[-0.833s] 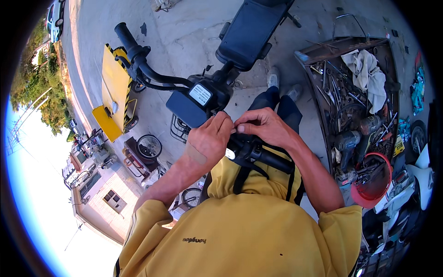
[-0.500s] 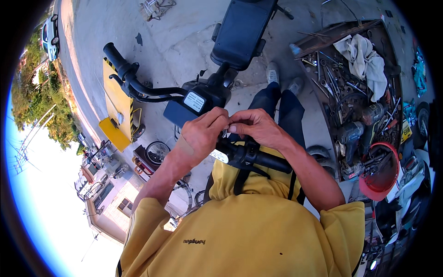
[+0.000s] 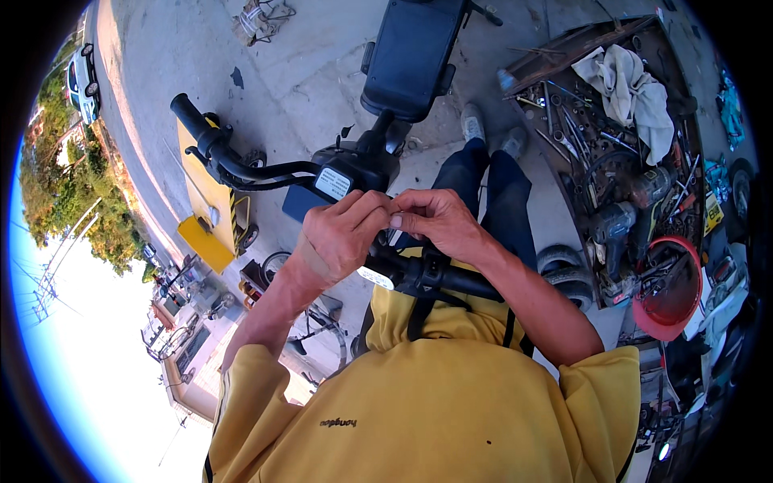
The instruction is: The person works on the handlebar area of a black electric scooter, manipulating wires and a small black component with both hands. They then use a yellow-handled screwdriver to tighten a screw on the scooter's body near the seat.
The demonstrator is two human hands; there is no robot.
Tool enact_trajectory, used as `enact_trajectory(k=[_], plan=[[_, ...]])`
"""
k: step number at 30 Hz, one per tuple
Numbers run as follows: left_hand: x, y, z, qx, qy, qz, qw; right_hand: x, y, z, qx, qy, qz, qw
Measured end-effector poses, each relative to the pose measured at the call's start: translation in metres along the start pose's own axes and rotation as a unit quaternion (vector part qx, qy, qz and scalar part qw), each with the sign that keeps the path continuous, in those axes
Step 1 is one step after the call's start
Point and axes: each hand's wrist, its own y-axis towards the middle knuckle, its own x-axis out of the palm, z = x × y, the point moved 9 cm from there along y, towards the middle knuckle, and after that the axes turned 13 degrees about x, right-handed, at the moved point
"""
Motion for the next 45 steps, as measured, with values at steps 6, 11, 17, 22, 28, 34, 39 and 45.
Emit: enact_trajectory(k=[6,11,17,22,28,34,39,45], plan=[[0.0,0.002,-0.004,-0.003,-0.048,0.037,0.998,-0.001,0.004,0.001,-0.014,-0.012,-0.021,1.0],[-0.003,0.007,-0.017,-0.023,-0.017,0.062,0.998,-0.018,0.0,0.005,-0.006,-0.16,0.007,0.987],[0.014,0.025,-0.046,-0.038,-0.013,0.032,0.999,-0.024,0.002,0.007,0.037,-0.217,-0.038,0.975],[0.076,0.042,-0.07,-0.043,-0.07,-0.033,0.996,-0.028,0.014,0.008,0.095,-0.292,-0.113,0.945],[0.086,0.051,-0.09,-0.066,-0.125,-0.059,0.988,-0.043,0.026,0.01,0.136,-0.209,-0.094,0.964],[0.083,0.027,-0.112,-0.288,-0.268,0.006,0.919,-0.058,0.04,0.007,0.103,-0.155,-0.076,0.98],[0.076,-0.017,-0.082,-0.363,-0.378,-0.088,0.847,-0.066,0.045,0.003,0.093,-0.173,-0.022,0.98],[0.07,-0.034,-0.064,-0.35,-0.393,-0.058,0.849,-0.052,0.035,-0.04,0.021,-0.284,0.033,0.958]])
